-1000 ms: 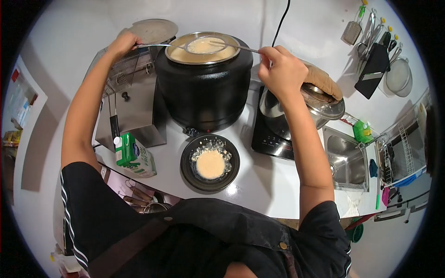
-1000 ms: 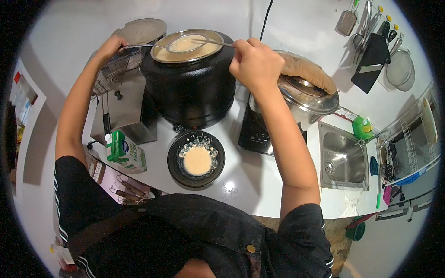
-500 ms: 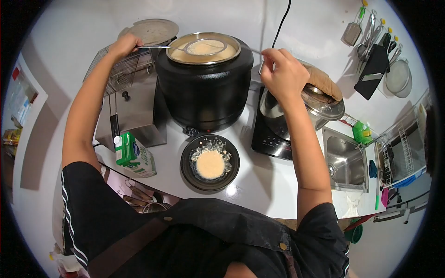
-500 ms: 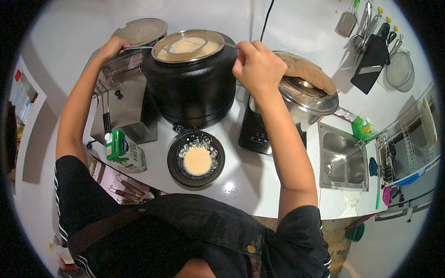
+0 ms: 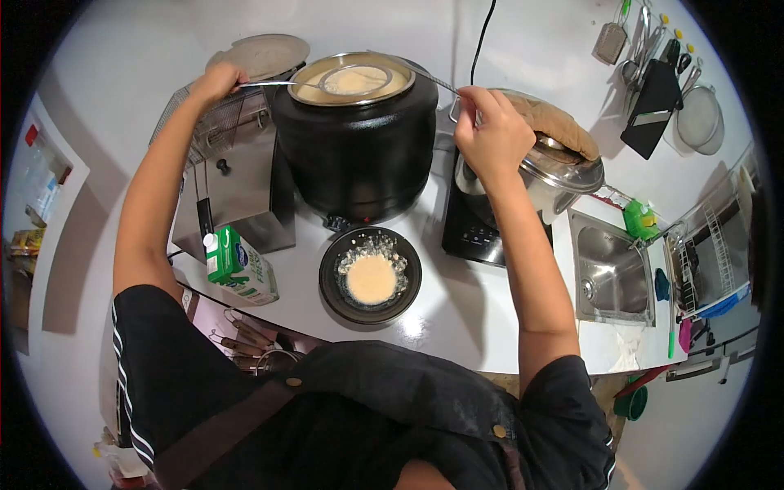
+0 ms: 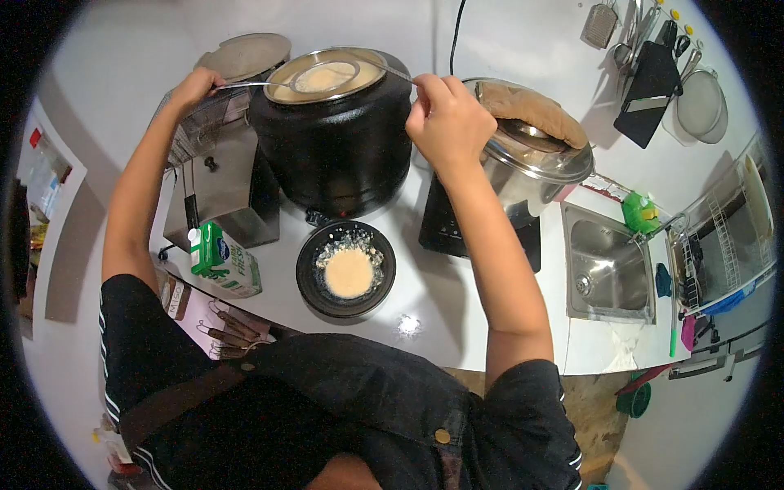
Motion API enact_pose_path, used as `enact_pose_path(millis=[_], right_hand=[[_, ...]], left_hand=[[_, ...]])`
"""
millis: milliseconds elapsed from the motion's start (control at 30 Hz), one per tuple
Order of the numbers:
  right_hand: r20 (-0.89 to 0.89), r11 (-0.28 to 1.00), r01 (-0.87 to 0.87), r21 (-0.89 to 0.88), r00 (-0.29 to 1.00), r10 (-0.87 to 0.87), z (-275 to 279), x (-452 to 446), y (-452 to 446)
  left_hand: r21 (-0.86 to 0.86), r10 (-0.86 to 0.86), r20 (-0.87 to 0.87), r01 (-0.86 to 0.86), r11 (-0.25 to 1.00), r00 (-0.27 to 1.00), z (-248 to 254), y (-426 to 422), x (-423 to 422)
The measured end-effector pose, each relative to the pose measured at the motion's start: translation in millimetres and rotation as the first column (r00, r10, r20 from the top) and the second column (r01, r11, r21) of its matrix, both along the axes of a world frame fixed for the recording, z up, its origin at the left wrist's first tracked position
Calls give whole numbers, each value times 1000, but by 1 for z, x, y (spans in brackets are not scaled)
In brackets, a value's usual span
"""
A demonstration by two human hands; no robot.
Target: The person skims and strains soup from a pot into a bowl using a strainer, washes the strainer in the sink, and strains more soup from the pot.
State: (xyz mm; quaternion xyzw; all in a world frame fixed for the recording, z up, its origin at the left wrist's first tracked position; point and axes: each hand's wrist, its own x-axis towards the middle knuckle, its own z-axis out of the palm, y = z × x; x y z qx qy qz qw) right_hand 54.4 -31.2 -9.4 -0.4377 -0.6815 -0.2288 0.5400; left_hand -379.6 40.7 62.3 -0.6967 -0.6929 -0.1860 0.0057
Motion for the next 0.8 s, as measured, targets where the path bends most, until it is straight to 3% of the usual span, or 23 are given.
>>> enact_pose_path(millis=[133,200,233,267,300,333,367,400,467,600,800], right_hand=[[-6,989,-23,-149,1000,23,-9,3,-6],[-198,993,-100,-57,976,87,-13,5,-12],[-197,993,-110,-53,975,97,-16,8,-19],[-234,985,-123,-123,968,92,-20,12,-29],[-271,972,-137,-191,959,82,-27,18,-42],[-376,947,-246,-205,913,156,-47,29,-61],[-343,952,-216,-217,930,132,-56,37,-73],[-429,938,-280,-205,887,171,-74,43,-80],[-500,889,-325,-324,856,131,-98,58,-102],[-589,810,-378,-448,807,51,-147,81,-134],[-670,770,-406,-492,742,-37,-181,106,-178]], left_hand=[[-27,66,-49,-68,997,997,1,-19,9],[-44,56,-53,-58,997,997,-6,-18,7],[-150,3,26,1,989,1000,-3,-20,5],[-149,14,25,-10,989,1000,-9,-25,5],[-186,136,344,-75,980,929,-11,-43,25],[-235,249,619,-127,964,745,-10,-63,47],[-255,287,601,-161,953,746,-10,-76,59],[-253,291,601,-169,953,744,-14,-84,60],[-213,189,754,-38,976,629,-26,-96,58],[-175,155,832,-13,984,533,-48,-120,79],[-173,173,854,-46,984,491,-61,-128,102]])
